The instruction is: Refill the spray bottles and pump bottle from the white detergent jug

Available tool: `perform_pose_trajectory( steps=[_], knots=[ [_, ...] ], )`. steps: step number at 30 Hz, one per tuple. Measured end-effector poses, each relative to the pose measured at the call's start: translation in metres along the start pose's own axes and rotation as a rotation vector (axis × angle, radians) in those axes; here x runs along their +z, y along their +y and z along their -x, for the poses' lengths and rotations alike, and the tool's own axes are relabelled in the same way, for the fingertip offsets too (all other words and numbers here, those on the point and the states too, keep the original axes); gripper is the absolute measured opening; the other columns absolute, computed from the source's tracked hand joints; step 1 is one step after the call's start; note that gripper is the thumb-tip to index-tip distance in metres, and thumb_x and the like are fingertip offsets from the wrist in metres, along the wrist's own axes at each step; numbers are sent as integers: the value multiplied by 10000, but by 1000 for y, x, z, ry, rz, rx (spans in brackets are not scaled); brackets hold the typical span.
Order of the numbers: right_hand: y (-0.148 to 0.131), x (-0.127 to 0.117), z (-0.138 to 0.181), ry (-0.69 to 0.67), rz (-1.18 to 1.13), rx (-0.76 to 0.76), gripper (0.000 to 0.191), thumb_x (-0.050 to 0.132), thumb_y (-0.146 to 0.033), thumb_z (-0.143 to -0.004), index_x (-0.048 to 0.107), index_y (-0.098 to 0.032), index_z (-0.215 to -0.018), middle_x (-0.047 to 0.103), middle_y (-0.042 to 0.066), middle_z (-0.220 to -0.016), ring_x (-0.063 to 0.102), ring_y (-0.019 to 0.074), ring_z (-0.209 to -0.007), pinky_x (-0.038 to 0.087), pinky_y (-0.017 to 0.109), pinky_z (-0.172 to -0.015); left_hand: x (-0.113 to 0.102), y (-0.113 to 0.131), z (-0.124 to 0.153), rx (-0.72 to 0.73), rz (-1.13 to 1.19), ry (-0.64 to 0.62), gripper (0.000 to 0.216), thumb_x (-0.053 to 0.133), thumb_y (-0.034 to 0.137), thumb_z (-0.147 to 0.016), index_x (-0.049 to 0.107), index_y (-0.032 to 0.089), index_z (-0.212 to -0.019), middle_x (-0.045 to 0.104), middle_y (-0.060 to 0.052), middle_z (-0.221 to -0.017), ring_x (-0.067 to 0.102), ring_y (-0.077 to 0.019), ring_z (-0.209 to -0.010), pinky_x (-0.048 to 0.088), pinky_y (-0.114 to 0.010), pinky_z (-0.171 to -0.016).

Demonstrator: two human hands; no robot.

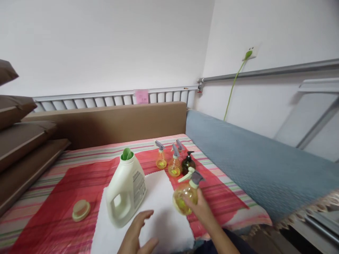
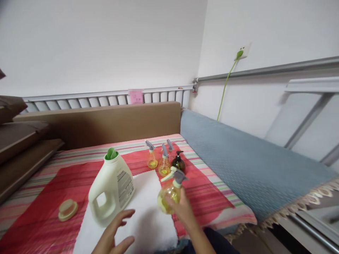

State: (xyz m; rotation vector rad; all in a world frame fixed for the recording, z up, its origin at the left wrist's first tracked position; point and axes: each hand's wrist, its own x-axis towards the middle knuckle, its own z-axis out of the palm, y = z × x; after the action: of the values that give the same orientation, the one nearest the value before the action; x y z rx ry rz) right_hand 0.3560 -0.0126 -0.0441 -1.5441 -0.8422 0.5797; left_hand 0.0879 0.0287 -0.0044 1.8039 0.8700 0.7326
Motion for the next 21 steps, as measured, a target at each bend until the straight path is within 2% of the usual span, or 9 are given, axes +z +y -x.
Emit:
perform_pose_trajectory(
  steps=[3,6,10,14,16,18,19,21],
  knots=[
    [-33,22,41,-213,21,-77,663,732,-288,-600,464,-192,-1198,624,109,-1096,575,310,-1022,426,445,-896,11,31,-15,50,97,35,591,721,393,-663,564,258,-1216,541,-115,-1318,455,-307,-1245,379,-450,-1027],
    [-75,44,73,-436,41,-202,627,711,-202,-628,478,-236,-1209,608,78,-1136,560,278,-1044,413,428,-919,12,49,-18,16,263,72,547,716,402,-673,590,207,-1169,601,-124,-1239,499,-309,-1202,403,-437,-1007],
    [-118,70,96,-598,-18,-250,623,664,-105,-616,499,-259,-1196,619,36,-1129,568,244,-1032,428,373,-915,-5,51,-4,-18,336,96,378,659,410,-732,656,198,-1045,693,-90,-1069,617,-274,-1031,469,-380,-935],
    [-124,96,107,-668,-112,-249,642,663,-123,-623,499,-256,-1229,575,50,-1227,522,268,-1117,387,399,-975,-29,44,16,-82,205,260,379,718,408,-654,693,215,-980,709,-79,-1013,620,-292,-1017,456,-411,-953],
    [-117,107,111,-677,-212,-203,698,718,-189,-610,474,-254,-1261,520,70,-1300,456,295,-1197,340,432,-1016,-41,45,24,-115,165,326,373,708,426,-657,700,223,-970,698,-82,-1041,576,-309,-1096,399,-433,-1012],
    [-109,114,114,-703,-431,-99,747,758,-318,-620,434,-255,-1290,486,83,-1337,437,292,-1219,333,431,-1019,-52,49,27,-98,221,350,365,665,459,-692,698,222,-968,687,-84,-1063,541,-311,-1145,360,-438,-1040],
    [-105,116,116,-734,-562,-2,727,734,-417,-659,421,-259,-1295,490,85,-1334,461,281,-1200,358,426,-996,-56,53,28,-71,285,362,370,646,473,-706,692,219,-971,688,-83,-1057,541,-309,-1141,366,-438,-1032],
    [-99,119,119,-860,-780,265,689,574,-644,-732,436,-252,-1282,550,98,-1265,544,274,-1104,438,430,-891,-63,60,29,-7,423,398,386,634,491,-711,677,208,-970,692,-83,-1026,560,-304,-1100,404,-431,-988]
  ],
)
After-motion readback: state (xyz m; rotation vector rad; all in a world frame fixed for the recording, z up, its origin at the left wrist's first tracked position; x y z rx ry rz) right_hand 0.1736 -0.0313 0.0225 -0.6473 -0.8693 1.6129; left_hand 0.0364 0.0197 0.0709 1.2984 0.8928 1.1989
